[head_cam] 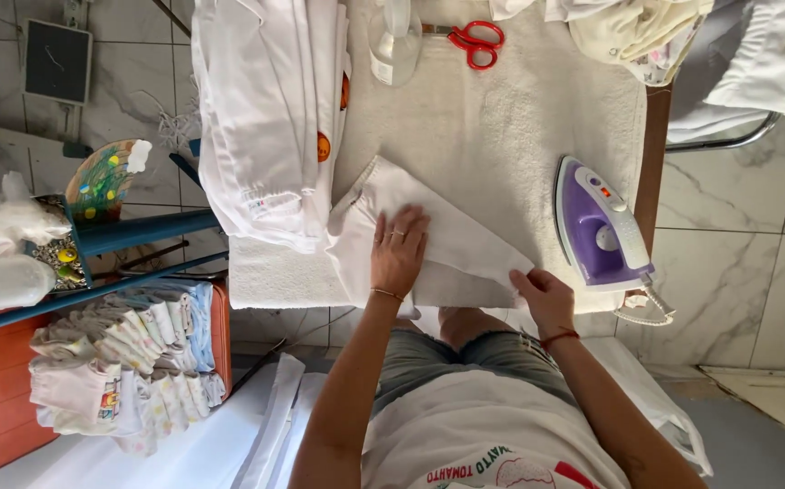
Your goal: Ironing and folding small white garments on a pressing table
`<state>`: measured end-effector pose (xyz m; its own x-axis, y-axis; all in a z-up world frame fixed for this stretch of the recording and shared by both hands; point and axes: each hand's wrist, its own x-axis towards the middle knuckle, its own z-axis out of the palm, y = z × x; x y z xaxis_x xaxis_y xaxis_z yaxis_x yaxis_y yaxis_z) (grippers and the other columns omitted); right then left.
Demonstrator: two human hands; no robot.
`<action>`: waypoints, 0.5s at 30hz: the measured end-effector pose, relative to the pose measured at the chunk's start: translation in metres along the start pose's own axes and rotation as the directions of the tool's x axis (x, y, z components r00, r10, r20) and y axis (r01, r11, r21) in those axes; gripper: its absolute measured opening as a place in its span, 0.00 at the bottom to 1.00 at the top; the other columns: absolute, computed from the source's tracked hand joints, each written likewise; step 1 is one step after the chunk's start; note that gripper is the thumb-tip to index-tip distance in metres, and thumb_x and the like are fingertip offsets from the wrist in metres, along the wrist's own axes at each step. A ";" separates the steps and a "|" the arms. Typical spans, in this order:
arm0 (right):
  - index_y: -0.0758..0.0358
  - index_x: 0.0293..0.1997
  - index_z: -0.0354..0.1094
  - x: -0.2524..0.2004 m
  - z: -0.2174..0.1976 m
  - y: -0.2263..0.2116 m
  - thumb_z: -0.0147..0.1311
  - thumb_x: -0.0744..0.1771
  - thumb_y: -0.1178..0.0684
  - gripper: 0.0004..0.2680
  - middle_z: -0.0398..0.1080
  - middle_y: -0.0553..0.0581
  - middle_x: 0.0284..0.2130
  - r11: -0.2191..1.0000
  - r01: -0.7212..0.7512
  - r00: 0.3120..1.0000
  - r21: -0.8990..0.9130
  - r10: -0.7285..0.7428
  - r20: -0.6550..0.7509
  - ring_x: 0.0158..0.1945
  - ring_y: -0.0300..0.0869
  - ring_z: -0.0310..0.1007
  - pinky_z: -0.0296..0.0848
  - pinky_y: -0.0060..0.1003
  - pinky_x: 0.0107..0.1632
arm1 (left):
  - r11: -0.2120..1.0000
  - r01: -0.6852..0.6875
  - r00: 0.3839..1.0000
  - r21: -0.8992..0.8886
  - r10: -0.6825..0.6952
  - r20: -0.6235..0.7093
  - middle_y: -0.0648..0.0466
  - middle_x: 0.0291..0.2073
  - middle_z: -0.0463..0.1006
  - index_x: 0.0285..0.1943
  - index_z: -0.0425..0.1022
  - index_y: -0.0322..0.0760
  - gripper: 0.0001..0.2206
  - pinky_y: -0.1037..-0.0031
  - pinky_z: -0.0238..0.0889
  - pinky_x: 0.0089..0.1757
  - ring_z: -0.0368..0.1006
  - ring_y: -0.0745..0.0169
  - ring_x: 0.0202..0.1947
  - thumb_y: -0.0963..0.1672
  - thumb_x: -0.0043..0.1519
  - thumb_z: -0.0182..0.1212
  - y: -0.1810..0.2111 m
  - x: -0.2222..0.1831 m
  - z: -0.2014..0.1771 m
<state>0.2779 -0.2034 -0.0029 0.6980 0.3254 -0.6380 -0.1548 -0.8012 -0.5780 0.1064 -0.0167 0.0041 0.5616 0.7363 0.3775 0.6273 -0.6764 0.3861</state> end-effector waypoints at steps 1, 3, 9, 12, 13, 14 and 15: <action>0.62 0.39 0.68 0.000 0.003 -0.012 0.62 0.57 0.43 0.16 0.70 0.57 0.29 1.000 -0.005 1.000 -0.001 0.005 -0.002 0.34 0.45 0.70 0.69 0.39 0.38 | 1.000 0.000 1.000 -0.003 0.000 0.004 0.58 0.44 0.69 0.43 0.70 0.47 0.09 0.61 0.51 0.53 0.65 0.61 0.48 0.45 0.55 0.53 -0.001 0.005 0.000; 0.53 0.26 0.68 -0.006 0.009 -0.033 0.63 0.55 0.40 0.11 0.69 0.49 0.20 0.966 0.136 0.961 -0.222 -0.183 -0.206 0.29 0.42 0.70 0.68 0.35 0.35 | 0.998 0.006 0.999 -0.055 -0.004 0.053 0.56 0.53 0.62 0.49 0.66 0.45 0.12 0.61 0.47 0.54 0.58 0.60 0.56 0.46 0.60 0.43 -0.003 0.008 -0.005; 0.65 0.33 0.59 -0.007 0.014 -0.029 0.52 0.64 0.54 0.06 0.66 0.58 0.23 0.888 0.332 0.942 0.319 -0.327 -0.071 0.27 0.36 0.66 0.69 0.30 0.32 | 0.998 0.024 0.959 0.055 -0.038 0.282 0.59 0.62 0.48 0.60 0.56 0.54 0.18 0.63 0.30 0.59 0.42 0.65 0.63 0.48 0.59 0.44 -0.006 0.001 0.004; 0.67 0.53 0.49 -0.006 -0.005 -0.021 0.45 0.65 0.60 0.13 0.65 0.69 0.38 0.909 0.268 0.955 0.320 -0.293 0.034 0.38 0.45 0.66 0.68 0.39 0.39 | 0.999 0.021 0.956 0.040 -0.032 0.291 0.58 0.63 0.47 0.62 0.53 0.55 0.19 0.64 0.29 0.59 0.41 0.65 0.64 0.50 0.60 0.40 -0.005 0.003 -0.002; 0.67 0.53 0.49 -0.009 -0.008 -0.020 0.45 0.65 0.60 0.13 0.65 0.69 0.38 0.910 0.269 0.955 0.317 -0.295 0.035 0.38 0.45 0.66 0.68 0.39 0.39 | 0.999 0.025 0.957 0.040 -0.035 0.290 0.58 0.63 0.47 0.62 0.53 0.55 0.19 0.64 0.29 0.59 0.41 0.65 0.64 0.50 0.60 0.40 -0.005 0.004 -0.002; 0.63 0.57 0.44 -0.012 -0.011 -0.019 0.44 0.64 0.63 0.17 0.65 0.67 0.39 0.906 0.246 0.958 0.344 -0.281 0.053 0.38 0.42 0.66 0.68 0.36 0.40 | 0.999 0.018 0.950 0.048 -0.032 0.310 0.59 0.64 0.45 0.63 0.51 0.56 0.20 0.64 0.27 0.59 0.39 0.65 0.64 0.51 0.60 0.37 -0.005 0.004 -0.003; 0.58 0.61 0.39 -0.015 -0.014 -0.017 0.43 0.63 0.66 0.21 0.65 0.65 0.39 0.902 0.223 0.961 0.370 -0.268 0.072 0.39 0.40 0.65 0.69 0.32 0.41 | 0.998 0.011 0.944 0.055 -0.029 0.330 0.59 0.64 0.43 0.63 0.49 0.57 0.21 0.65 0.25 0.59 0.38 0.66 0.64 0.53 0.60 0.35 -0.005 0.005 -0.004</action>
<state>0.2803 -0.2014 0.0237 0.6620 0.5629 -0.4948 -0.2424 -0.4639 -0.8521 0.1038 -0.0100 0.0070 0.6896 0.7210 0.0674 0.6626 -0.6658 0.3431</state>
